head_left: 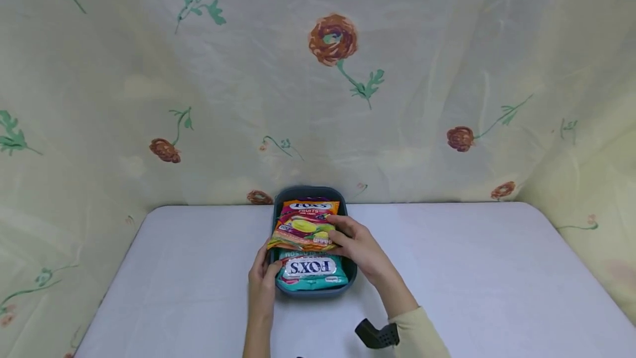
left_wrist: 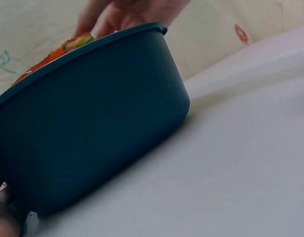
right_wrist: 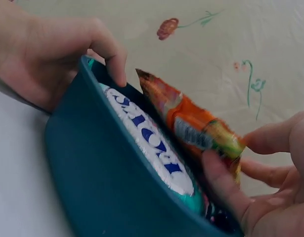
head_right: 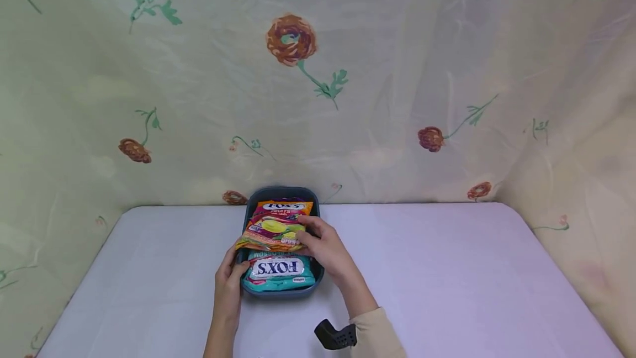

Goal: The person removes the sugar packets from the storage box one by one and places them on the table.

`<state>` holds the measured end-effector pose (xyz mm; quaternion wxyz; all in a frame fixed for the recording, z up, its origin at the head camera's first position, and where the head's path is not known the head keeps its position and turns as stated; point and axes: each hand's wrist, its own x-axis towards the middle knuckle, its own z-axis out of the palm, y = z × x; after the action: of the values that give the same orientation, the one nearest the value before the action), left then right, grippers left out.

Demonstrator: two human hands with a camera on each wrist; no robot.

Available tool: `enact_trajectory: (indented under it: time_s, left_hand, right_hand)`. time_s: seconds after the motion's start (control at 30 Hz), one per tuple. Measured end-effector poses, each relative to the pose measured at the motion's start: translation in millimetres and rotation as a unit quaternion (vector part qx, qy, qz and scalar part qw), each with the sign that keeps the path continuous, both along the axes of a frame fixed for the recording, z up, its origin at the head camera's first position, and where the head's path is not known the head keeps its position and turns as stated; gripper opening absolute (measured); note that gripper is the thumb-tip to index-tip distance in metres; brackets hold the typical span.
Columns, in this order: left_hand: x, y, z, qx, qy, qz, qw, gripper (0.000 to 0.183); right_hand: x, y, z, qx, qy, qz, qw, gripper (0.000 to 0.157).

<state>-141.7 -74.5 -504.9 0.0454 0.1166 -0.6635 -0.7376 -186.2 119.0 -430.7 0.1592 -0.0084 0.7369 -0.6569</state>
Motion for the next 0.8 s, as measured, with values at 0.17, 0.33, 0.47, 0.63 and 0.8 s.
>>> enact_trajectory:
  time_s: [0.17,0.33,0.47,0.63,0.8]
  left_hand:
    - [0.4,-0.2,0.9,0.0,0.006,0.005,1.0,0.057]
    - [0.9,0.0,2.2,-0.004,-0.007,0.001,1.0,0.057]
    - [1.2,-0.5,3.9,-0.007,-0.015,0.002,0.9999,0.057]
    - [0.3,-0.7,4.6,-0.001,-0.015,0.002,0.9999,0.056]
    - [-1.1,-0.4,2.9,0.003,-0.012,0.003,0.9999,0.056]
  right_hand:
    - [-1.9,-8.5,2.4,0.027,-0.005,0.004,1.0,0.047]
    - [-2.1,-11.2,-1.4,0.024,-0.014,-0.014,1.0,0.051]
    - [-2.2,-11.7,-2.9,0.017,-0.011,-0.024,1.0,0.054]
    - [-1.1,-10.9,-5.4,0.02,0.003,-0.033,0.999,0.056]
    - [5.0,-7.1,-9.1,0.01,0.043,-0.035,0.998,0.056]
